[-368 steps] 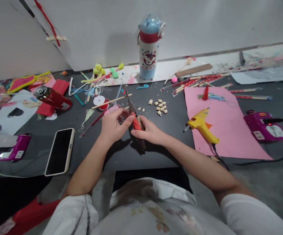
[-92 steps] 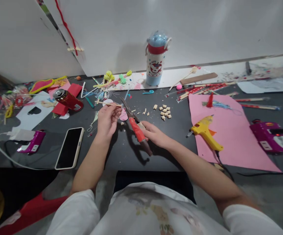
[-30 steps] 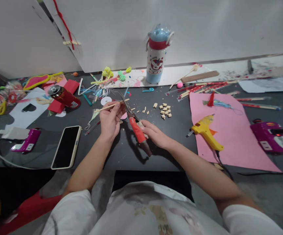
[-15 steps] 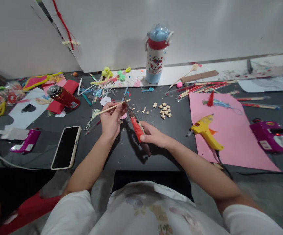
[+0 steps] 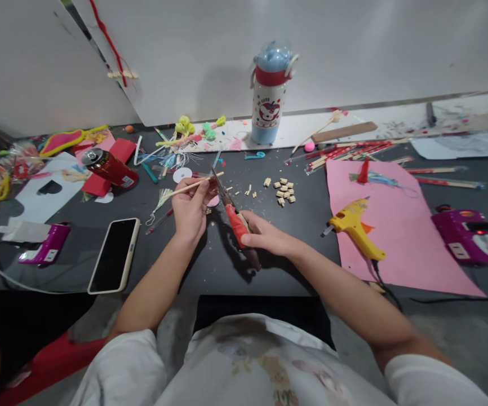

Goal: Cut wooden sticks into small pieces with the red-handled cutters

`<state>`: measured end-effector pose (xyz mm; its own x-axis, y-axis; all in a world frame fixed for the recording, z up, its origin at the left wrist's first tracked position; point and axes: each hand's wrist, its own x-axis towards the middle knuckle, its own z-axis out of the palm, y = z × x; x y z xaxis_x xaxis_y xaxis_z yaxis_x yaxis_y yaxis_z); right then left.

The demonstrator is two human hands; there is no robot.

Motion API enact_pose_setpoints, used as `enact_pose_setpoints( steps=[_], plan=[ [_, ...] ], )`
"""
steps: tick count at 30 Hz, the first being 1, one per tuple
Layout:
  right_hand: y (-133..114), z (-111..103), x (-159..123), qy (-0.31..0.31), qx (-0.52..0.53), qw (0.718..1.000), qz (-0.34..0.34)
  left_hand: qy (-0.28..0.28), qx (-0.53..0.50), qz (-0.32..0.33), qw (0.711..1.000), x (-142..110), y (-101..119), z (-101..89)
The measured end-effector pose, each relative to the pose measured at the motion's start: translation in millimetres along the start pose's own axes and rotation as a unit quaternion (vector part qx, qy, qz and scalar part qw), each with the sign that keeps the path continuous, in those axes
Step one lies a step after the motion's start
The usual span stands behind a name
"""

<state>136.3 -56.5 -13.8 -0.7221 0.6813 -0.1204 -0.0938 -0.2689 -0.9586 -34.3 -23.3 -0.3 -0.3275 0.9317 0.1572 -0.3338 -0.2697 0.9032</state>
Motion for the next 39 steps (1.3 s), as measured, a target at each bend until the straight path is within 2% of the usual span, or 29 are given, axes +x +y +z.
enact_pose_setpoints(
  steps=[9, 12, 14, 17, 19, 20, 28, 39],
  plan=[
    [2.0, 0.4, -0.1, 0.011, -0.016, 1.0, -0.006, -0.007, 0.007, 0.002, 1.0, -0.1, 0.9, 0.7],
    [4.1, -1.1, 0.2, 0.029, -0.033, 0.999, -0.01, -0.033, 0.02, -0.034, 0.999, -1.6, 1.8, 0.7],
    [6.1, -2.7, 1.3, 0.051, -0.051, 0.997, -0.014, -0.089, 0.048, -0.1, 0.99, -4.1, 2.1, 0.2],
    [9.5, -5.1, 4.4, 0.08, -0.067, 0.994, -0.026, -0.222, 0.104, -0.189, 0.951, -10.1, 1.4, -1.0],
    [11.8, -6.2, 6.5, 0.093, -0.074, 0.992, -0.042, -0.283, 0.13, -0.188, 0.932, -14.5, 1.2, -1.5],
    [12.9, -6.5, 7.3, 0.096, -0.078, 0.991, -0.049, -0.294, 0.136, -0.176, 0.929, -16.5, 1.4, -1.5],
    [12.8, -6.1, 6.2, 0.085, -0.14, 0.984, -0.068, -0.276, 0.151, -0.133, 0.94, -20.7, 2.5, -1.4],
    [2.0, -2.2, -0.3, 0.111, -0.183, 0.977, -0.011, -0.267, 0.175, -0.122, 0.94, -20.6, 4.6, -2.1]
  ],
)
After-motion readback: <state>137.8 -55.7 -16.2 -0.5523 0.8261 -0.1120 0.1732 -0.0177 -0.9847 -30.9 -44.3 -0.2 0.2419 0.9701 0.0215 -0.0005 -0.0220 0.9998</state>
